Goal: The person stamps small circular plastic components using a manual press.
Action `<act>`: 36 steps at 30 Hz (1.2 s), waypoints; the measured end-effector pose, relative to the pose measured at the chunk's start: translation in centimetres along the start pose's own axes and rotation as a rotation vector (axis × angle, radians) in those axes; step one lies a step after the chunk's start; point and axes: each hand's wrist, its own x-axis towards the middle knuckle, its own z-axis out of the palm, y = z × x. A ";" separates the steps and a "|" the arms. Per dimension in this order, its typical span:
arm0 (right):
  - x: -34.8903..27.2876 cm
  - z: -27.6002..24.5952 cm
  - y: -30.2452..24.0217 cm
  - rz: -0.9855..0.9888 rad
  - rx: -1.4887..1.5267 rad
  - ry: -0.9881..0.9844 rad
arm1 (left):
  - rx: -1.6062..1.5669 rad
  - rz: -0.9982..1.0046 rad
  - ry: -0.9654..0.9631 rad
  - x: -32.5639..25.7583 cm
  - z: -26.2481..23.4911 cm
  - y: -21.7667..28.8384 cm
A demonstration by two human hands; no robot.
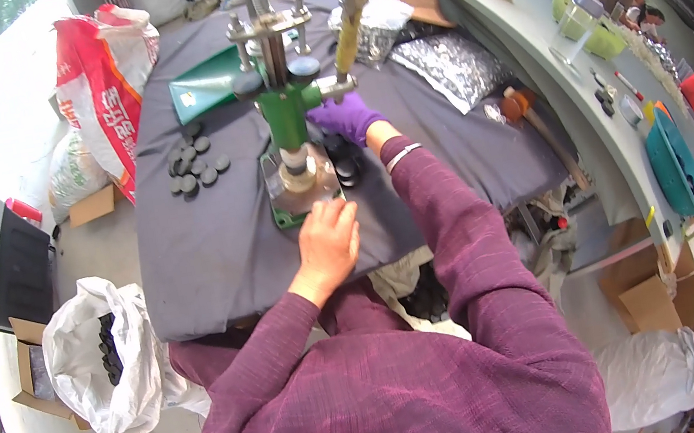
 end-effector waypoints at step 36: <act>-14.5 -5.4 0.2 -0.447 -0.008 -0.081 | 0.165 -0.158 -0.218 0.2 4.8 2.7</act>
